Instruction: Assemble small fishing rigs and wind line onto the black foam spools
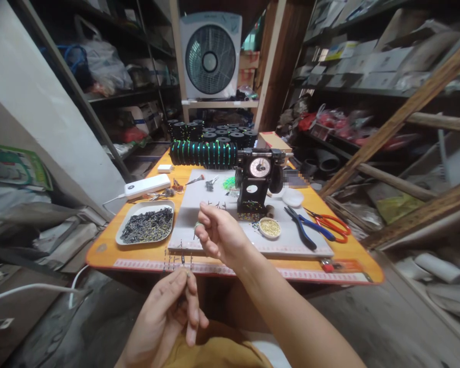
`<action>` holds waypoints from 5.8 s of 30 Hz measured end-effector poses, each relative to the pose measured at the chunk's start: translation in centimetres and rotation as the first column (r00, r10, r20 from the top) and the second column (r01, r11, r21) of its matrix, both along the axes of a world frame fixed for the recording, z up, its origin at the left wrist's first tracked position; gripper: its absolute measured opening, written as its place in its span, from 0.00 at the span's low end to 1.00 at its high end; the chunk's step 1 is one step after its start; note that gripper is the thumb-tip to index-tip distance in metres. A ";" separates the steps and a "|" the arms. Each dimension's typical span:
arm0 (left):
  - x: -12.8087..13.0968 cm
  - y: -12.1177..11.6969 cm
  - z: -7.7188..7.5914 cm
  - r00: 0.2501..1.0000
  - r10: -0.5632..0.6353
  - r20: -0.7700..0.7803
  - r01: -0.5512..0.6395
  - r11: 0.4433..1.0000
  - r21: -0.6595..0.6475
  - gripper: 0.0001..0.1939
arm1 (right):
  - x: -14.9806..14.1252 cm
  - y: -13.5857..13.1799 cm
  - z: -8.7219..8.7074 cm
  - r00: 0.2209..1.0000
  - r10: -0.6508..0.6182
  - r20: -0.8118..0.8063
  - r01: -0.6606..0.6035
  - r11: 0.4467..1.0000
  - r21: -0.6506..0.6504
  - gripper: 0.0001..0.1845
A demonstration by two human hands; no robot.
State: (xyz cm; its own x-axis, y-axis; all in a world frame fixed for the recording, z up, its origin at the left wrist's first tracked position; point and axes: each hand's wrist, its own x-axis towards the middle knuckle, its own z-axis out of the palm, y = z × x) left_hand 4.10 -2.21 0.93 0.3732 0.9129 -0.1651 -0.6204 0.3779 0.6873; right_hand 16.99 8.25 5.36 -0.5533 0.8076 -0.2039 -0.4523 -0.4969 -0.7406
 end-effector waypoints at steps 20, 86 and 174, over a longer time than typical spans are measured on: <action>0.0 -1.0 -2.9 0.995 0.002 0.096 0.000 1.000 -0.023 0.15 | 0.3 0.2 -0.8 1.000 -0.004 0.009 0.004 0.999 0.031 0.20; 0.3 0.8 -1.4 0.985 0.099 -0.143 -0.098 0.995 0.010 0.13 | 2.4 -3.1 -1.9 0.840 0.044 0.541 -0.305 0.862 0.404 0.16; 0.0 -0.4 -1.2 0.975 -0.221 0.013 0.221 0.975 -0.009 0.15 | 2.4 -0.9 0.0 0.968 -0.081 0.239 0.009 0.958 0.287 0.19</action>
